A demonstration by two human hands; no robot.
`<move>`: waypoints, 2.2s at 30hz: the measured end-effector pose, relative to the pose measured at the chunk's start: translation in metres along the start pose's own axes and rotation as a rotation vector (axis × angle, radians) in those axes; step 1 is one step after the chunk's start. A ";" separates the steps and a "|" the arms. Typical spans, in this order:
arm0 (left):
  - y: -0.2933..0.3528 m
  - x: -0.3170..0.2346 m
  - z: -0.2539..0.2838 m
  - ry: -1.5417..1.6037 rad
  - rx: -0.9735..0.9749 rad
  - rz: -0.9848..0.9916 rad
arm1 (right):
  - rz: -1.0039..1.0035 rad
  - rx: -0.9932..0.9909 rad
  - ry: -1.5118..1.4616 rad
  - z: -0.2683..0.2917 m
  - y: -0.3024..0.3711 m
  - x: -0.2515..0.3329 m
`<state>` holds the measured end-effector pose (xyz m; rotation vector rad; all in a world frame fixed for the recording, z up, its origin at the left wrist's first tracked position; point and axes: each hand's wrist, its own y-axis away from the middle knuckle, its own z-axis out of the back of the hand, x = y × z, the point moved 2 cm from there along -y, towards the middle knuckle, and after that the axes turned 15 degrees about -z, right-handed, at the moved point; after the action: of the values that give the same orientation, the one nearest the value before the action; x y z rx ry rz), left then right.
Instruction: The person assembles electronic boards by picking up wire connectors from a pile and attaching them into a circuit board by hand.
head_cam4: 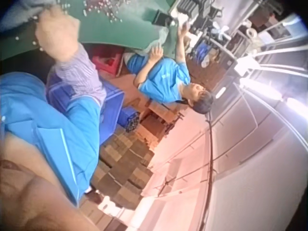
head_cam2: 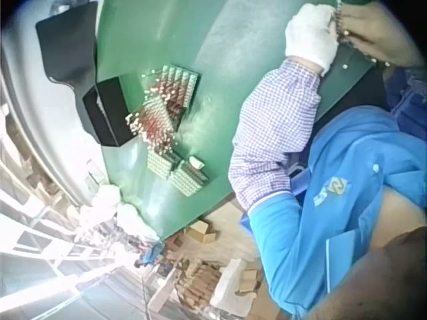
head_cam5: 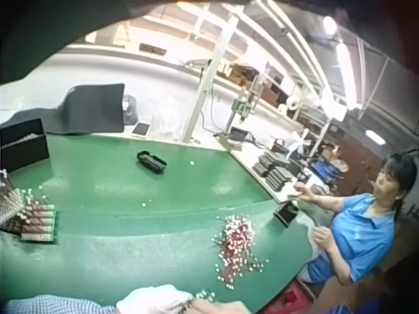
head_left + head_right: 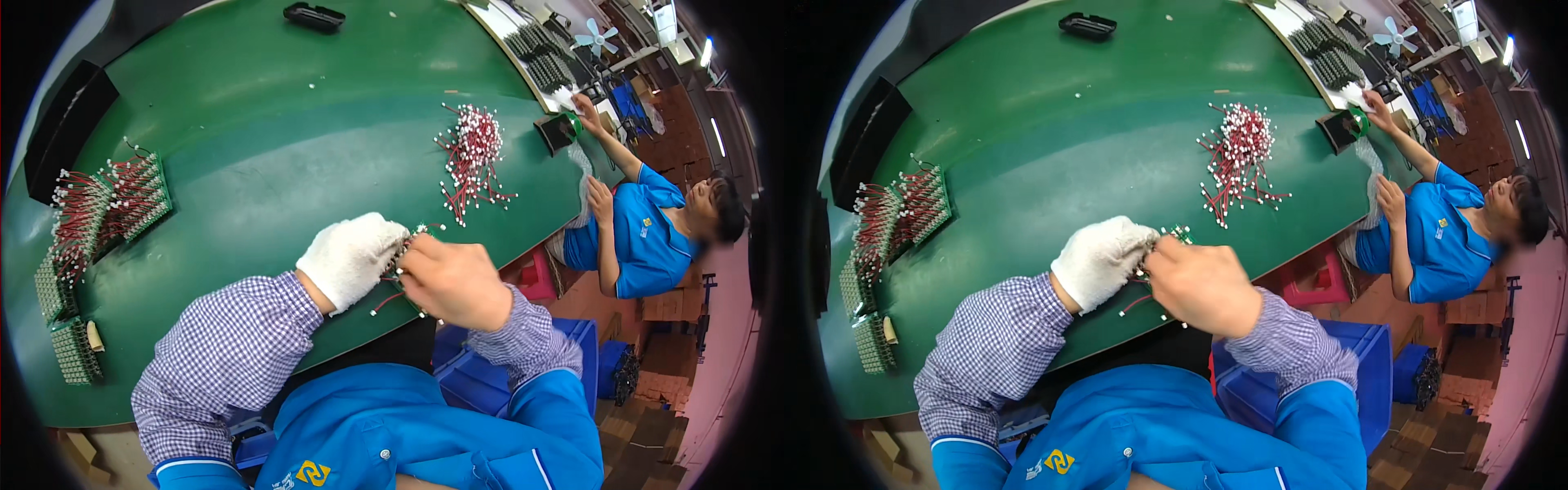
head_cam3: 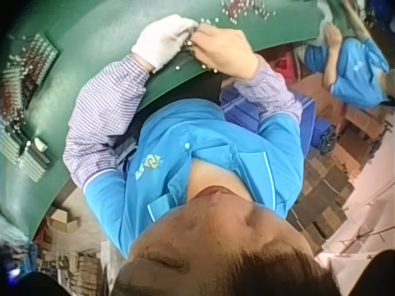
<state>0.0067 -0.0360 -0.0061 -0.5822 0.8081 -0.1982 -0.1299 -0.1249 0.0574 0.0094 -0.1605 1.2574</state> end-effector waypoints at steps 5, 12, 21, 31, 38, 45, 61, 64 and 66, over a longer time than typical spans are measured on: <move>0.001 -0.006 0.000 -0.063 0.071 0.072 | -0.775 -0.264 -0.644 -0.002 0.023 -0.075; -0.004 -0.005 0.002 -0.045 0.120 0.093 | -0.822 -0.342 -0.700 -0.026 0.012 -0.085; -0.004 -0.003 0.003 -0.041 0.147 0.093 | -0.789 -0.331 -0.306 -0.022 0.020 -0.089; -0.002 -0.003 0.000 -0.063 0.062 0.046 | -0.693 -0.462 -0.130 -0.013 0.014 -0.108; -0.005 -0.003 0.001 -0.064 0.209 0.082 | -0.725 -0.512 -0.242 -0.019 0.025 -0.120; -0.004 -0.005 0.005 -0.022 0.150 0.097 | -0.779 -0.544 -0.131 -0.011 0.022 -0.128; -0.006 -0.006 0.005 -0.042 0.174 0.087 | -0.866 -0.358 -0.772 -0.024 0.049 -0.119; -0.007 -0.006 0.005 -0.037 0.192 0.096 | -0.746 -0.386 -0.594 -0.025 0.052 -0.121; -0.007 -0.006 0.005 -0.046 0.191 0.087 | -0.734 -0.388 -0.538 -0.024 0.053 -0.119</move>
<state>0.0066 -0.0370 0.0044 -0.3702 0.7585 -0.1791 -0.2125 -0.2191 0.0140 0.0661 -0.7907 0.4517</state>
